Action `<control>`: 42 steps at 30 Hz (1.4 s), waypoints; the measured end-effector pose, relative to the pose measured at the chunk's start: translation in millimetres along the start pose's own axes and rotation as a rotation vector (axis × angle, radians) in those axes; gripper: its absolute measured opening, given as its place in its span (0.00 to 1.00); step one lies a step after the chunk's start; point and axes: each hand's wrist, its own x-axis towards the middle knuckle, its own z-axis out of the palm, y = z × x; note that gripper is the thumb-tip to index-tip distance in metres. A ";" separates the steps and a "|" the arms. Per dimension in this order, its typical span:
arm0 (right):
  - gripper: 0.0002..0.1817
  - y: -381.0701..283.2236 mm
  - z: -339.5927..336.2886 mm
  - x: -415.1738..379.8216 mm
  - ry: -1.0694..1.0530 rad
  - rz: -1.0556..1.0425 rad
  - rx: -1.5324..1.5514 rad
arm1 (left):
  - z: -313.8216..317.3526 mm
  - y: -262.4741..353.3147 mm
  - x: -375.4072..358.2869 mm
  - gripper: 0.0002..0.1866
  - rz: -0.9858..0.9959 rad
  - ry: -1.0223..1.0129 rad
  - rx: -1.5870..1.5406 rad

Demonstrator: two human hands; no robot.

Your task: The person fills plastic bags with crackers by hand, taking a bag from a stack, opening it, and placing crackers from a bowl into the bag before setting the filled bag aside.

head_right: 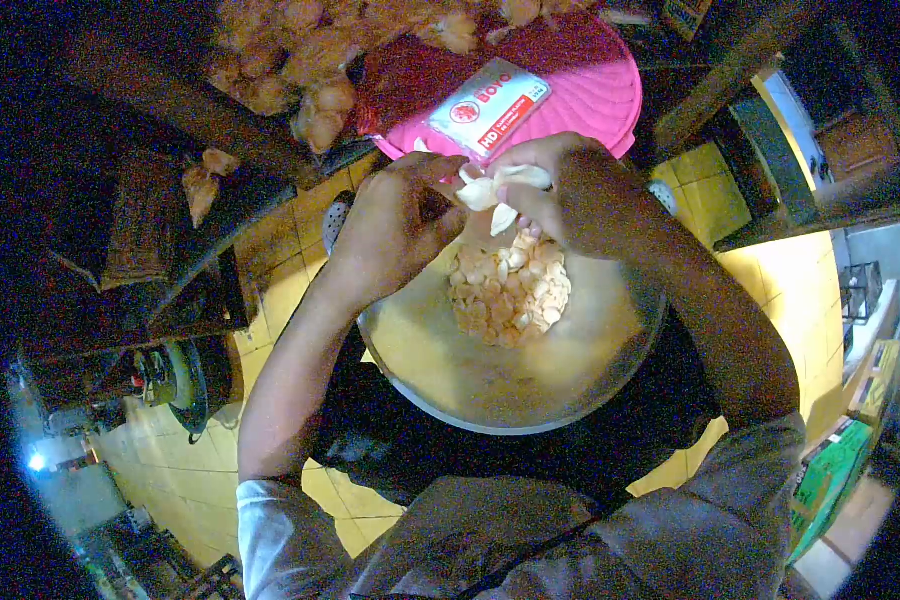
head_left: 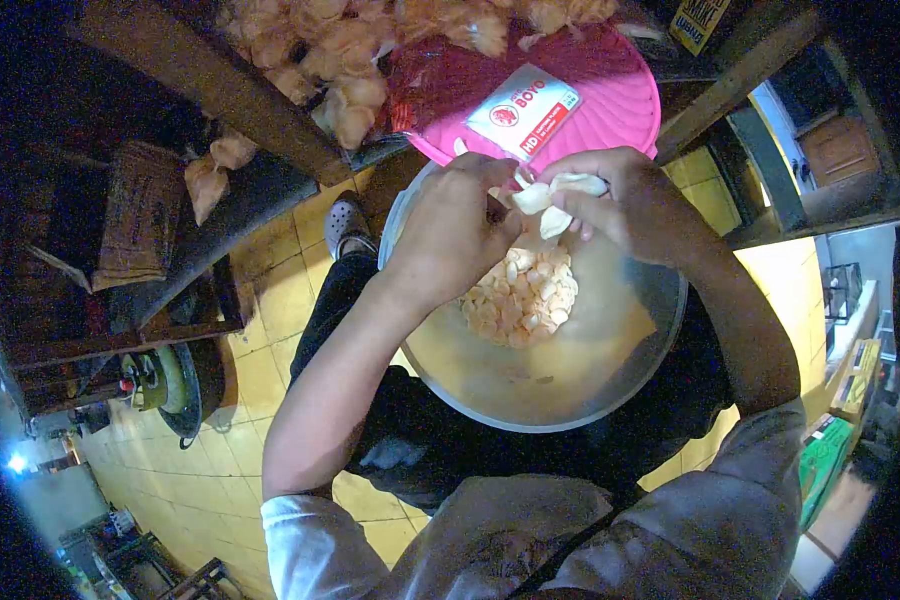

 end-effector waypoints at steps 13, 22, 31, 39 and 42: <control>0.10 4.6 4.9 3.7 0.140 -0.156 -0.016 | -4.5 4.6 -3.3 0.21 0.010 -0.080 -0.058; 0.18 -2.5 -6.5 -9.1 -0.022 -0.070 -0.362 | -15.6 3.3 -7.1 0.22 0.019 0.019 0.023; 0.39 -5.7 22.6 0.4 0.301 -0.550 -0.228 | -21.5 25.8 -4.5 0.18 -0.055 -0.154 -0.848; 0.13 -23.8 -4.6 -6.0 0.318 -0.518 -0.318 | -23.1 32.4 -7.2 0.34 -0.526 -0.488 -0.992; 0.15 -14.8 4.7 -8.8 0.276 -0.849 -0.467 | -0.1 41.0 -15.7 0.33 -0.587 -0.602 -1.642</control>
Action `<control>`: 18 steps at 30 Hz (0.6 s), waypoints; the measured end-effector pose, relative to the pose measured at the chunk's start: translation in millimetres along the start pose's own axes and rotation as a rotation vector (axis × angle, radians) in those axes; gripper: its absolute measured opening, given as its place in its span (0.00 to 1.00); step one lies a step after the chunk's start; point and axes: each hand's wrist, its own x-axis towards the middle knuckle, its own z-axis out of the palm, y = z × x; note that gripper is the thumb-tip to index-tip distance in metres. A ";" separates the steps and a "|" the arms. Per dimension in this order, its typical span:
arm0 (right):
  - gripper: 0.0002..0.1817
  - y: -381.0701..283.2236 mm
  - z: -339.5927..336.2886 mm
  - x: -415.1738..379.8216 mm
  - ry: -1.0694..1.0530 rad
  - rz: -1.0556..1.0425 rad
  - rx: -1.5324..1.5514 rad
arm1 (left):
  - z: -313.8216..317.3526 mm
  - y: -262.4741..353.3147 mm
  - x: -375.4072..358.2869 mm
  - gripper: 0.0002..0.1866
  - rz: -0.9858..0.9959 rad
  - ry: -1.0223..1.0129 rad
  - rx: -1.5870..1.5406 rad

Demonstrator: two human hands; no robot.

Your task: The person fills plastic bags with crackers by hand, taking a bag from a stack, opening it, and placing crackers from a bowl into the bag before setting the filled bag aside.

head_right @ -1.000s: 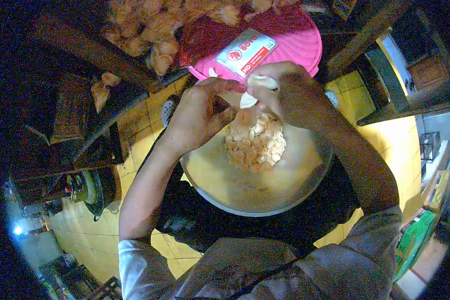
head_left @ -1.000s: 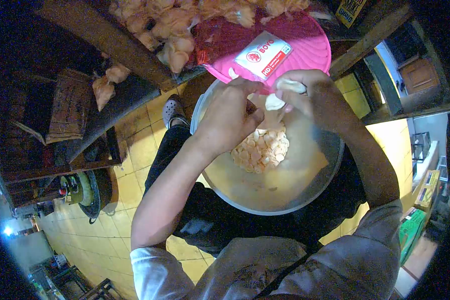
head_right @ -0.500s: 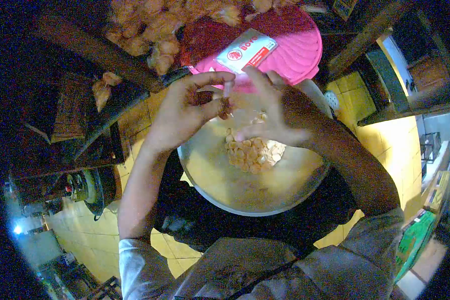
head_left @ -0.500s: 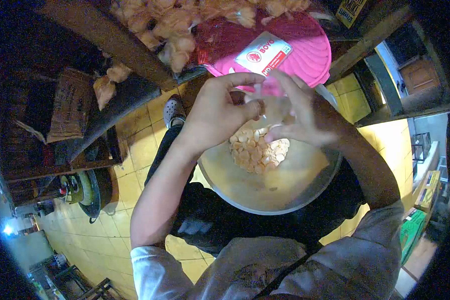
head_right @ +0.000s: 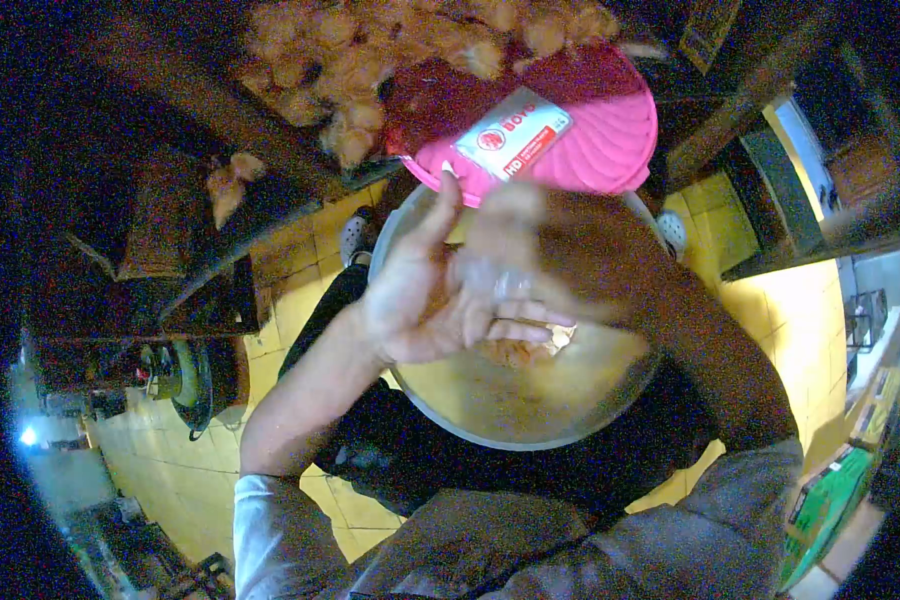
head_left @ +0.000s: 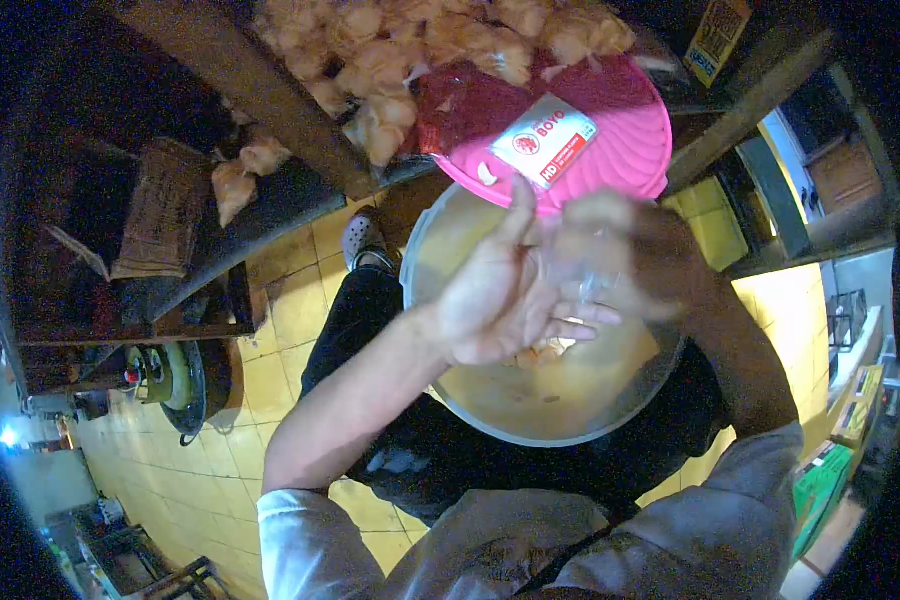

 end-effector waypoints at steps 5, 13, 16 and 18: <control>0.13 -33.8 0.4 -1.5 -0.218 -0.412 -0.238 | -7.7 -8.4 5.2 0.14 0.058 0.068 -0.135; 0.13 -51.4 0.4 -0.1 -0.091 -0.515 -0.288 | -6.1 9.9 2.6 0.12 0.315 0.146 -0.205; 0.13 -54.0 -13.8 7.8 -0.262 -0.541 -0.260 | 1.1 8.7 5.8 0.12 0.380 0.151 -0.181; 0.17 -45.7 -15.2 7.1 -0.372 -0.355 -0.009 | 0.1 6.2 10.5 0.12 0.389 0.061 -0.206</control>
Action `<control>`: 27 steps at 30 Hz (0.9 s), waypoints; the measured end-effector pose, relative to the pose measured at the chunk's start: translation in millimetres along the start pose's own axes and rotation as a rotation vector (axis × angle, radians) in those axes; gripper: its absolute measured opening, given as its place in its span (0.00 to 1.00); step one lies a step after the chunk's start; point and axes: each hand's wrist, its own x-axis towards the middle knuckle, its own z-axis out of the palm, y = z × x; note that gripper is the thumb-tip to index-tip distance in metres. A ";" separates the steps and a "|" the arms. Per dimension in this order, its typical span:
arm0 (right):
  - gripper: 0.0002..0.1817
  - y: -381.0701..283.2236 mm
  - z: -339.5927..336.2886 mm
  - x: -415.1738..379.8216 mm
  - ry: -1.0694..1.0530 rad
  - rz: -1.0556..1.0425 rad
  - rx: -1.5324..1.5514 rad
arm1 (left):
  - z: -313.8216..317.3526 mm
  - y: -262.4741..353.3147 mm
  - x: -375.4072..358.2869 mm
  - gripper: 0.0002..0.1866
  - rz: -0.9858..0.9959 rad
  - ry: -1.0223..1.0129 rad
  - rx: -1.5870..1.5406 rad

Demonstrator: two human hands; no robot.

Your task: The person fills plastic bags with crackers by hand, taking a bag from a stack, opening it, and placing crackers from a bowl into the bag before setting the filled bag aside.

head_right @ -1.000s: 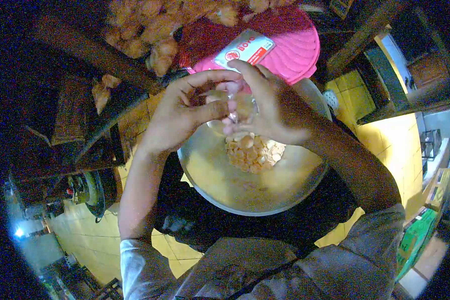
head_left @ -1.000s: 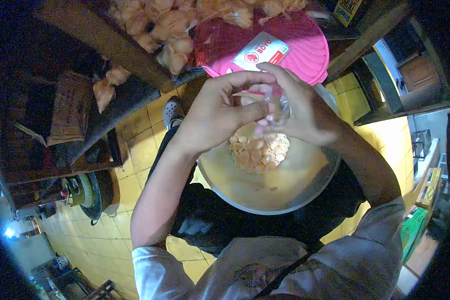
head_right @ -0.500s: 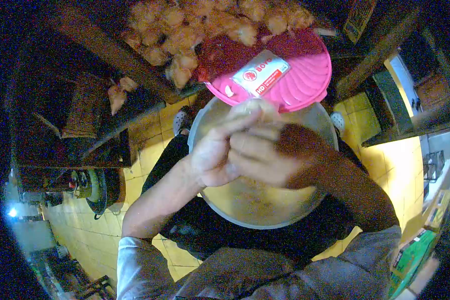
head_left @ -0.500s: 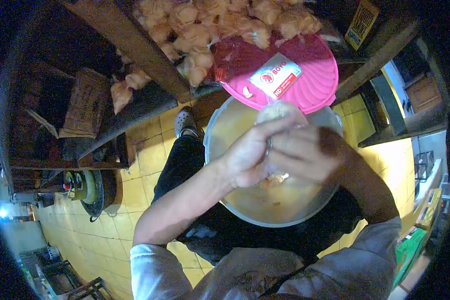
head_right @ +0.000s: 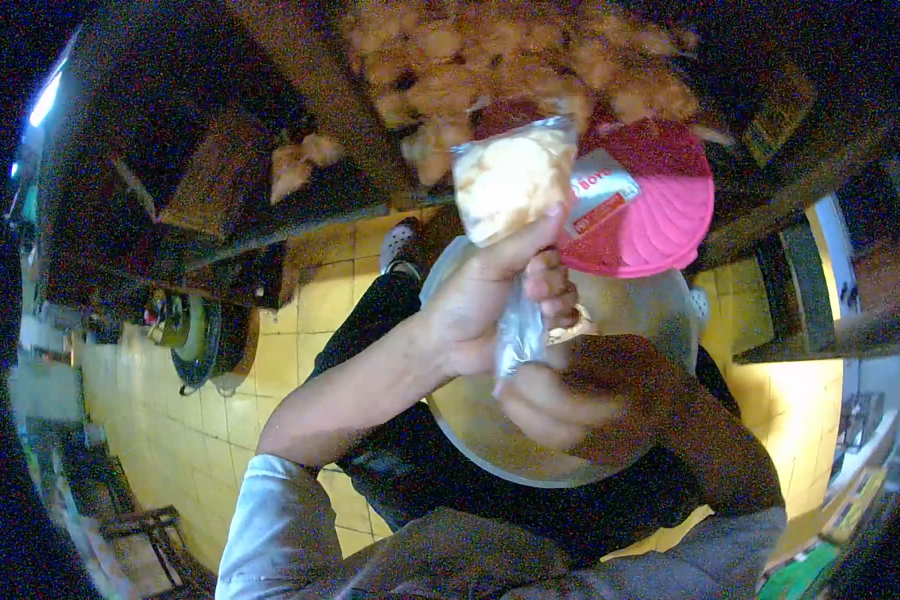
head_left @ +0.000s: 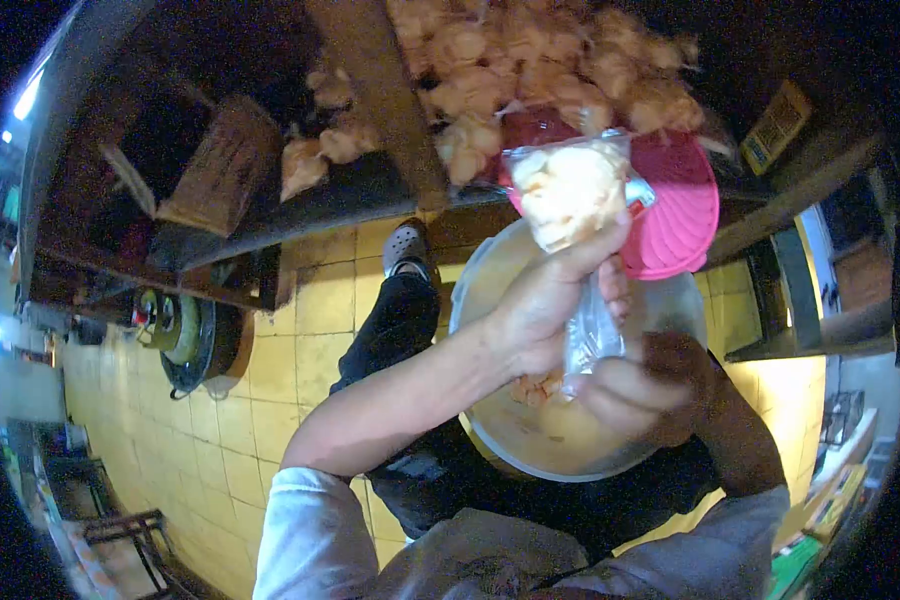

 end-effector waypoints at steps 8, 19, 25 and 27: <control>0.36 43.9 30.7 2.4 0.582 0.135 -0.621 | 7.6 -12.2 -3.8 0.16 -0.002 -0.011 0.058; 0.27 16.4 12.3 3.5 0.681 0.749 0.264 | 17.7 -0.5 -3.2 0.10 0.232 -0.034 0.261; 0.24 24.6 -0.6 -4.2 0.938 0.808 1.074 | 8.1 0.9 3.8 0.07 0.014 -0.373 0.031; 0.22 27.5 -6.3 -6.6 0.897 0.728 1.194 | 16.3 3.9 -2.0 0.07 0.101 -0.442 -0.030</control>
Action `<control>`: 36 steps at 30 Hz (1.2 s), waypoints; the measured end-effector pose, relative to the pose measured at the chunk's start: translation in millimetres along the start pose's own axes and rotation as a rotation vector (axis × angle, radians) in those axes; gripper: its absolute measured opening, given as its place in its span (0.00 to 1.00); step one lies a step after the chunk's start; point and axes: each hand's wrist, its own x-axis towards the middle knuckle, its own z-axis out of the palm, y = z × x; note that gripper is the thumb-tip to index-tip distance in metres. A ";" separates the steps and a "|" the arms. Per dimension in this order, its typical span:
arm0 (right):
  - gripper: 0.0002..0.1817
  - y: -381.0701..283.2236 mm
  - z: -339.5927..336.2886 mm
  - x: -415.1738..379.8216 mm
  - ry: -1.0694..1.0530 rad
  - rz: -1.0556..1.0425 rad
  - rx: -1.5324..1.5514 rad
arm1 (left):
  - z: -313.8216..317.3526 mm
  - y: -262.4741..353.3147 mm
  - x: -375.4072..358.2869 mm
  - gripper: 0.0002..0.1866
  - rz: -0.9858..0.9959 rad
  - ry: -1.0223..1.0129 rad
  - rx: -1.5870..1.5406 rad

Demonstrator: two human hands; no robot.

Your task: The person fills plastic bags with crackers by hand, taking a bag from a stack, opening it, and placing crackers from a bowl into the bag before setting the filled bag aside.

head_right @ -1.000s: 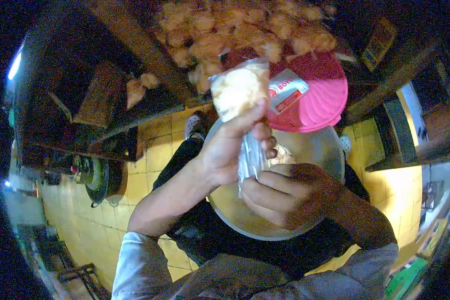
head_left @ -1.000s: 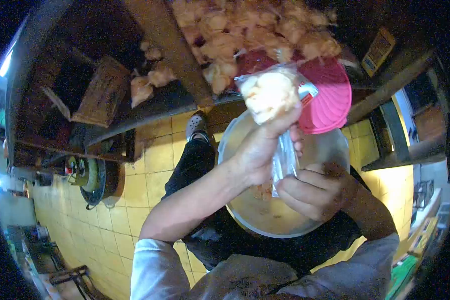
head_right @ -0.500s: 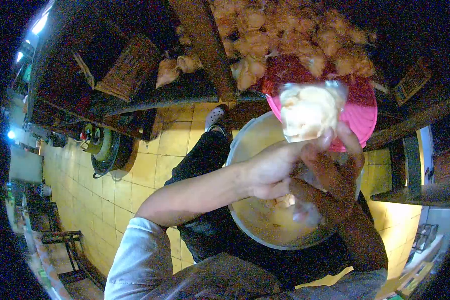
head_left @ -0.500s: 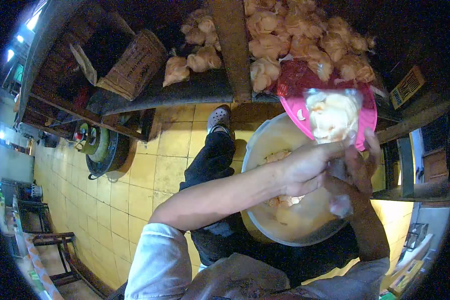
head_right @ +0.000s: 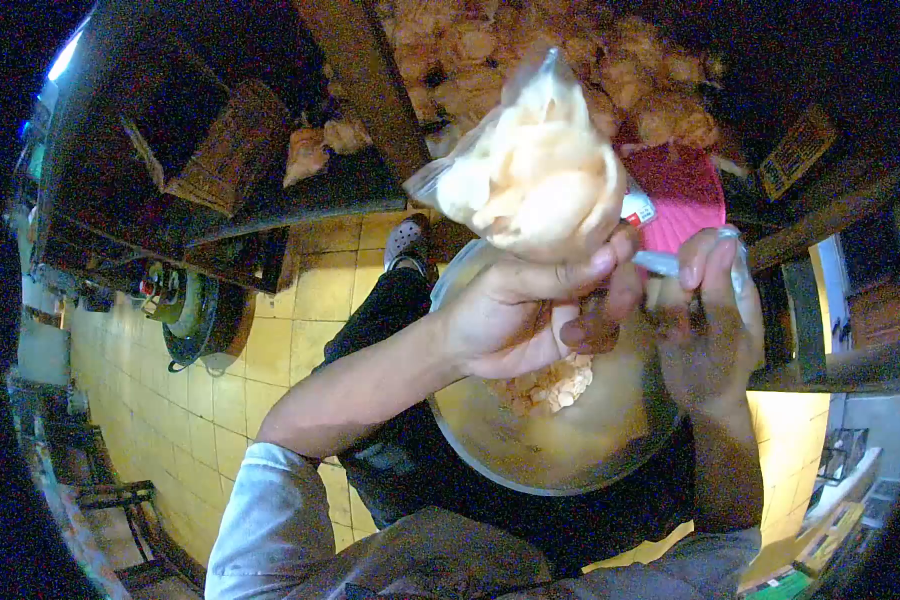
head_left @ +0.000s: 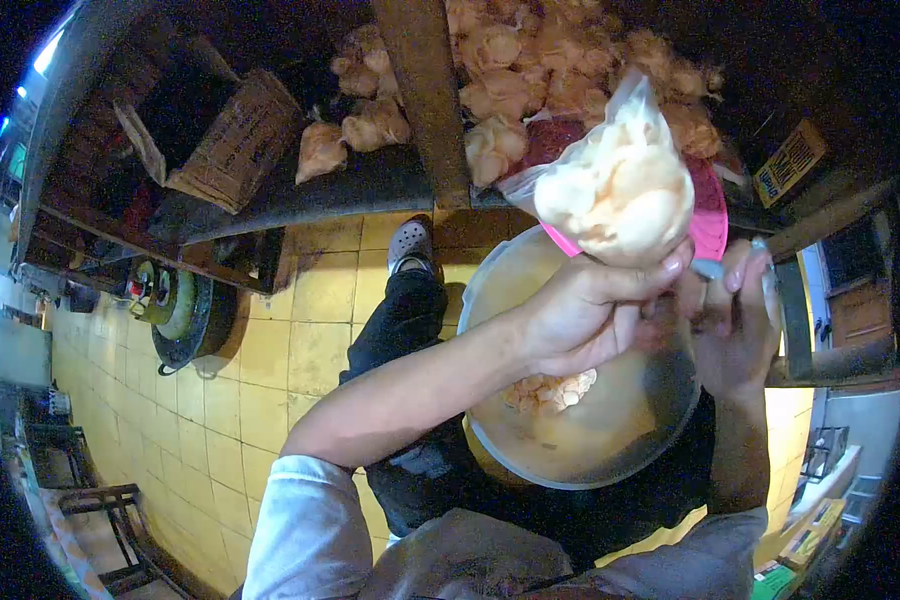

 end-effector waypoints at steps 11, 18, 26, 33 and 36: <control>0.11 -17.9 3.7 1.8 -0.053 -0.903 -1.477 | -26.0 -8.4 10.0 0.12 -0.132 0.275 0.640; 0.09 7.7 -7.3 9.2 -0.250 -0.651 -1.395 | -53.0 -18.8 -2.2 0.08 0.455 0.021 1.659; 0.13 1.2 3.9 4.7 0.012 0.110 -0.858 | -14.7 2.7 0.0 0.12 0.578 0.164 2.058; 0.11 4.7 -18.7 3.3 0.201 -0.132 -0.539 | -13.9 -1.8 15.3 0.10 0.736 0.199 1.987; 0.08 2.5 -16.2 -0.7 0.181 -0.137 -0.437 | -13.4 -2.6 22.3 0.10 0.846 0.091 1.648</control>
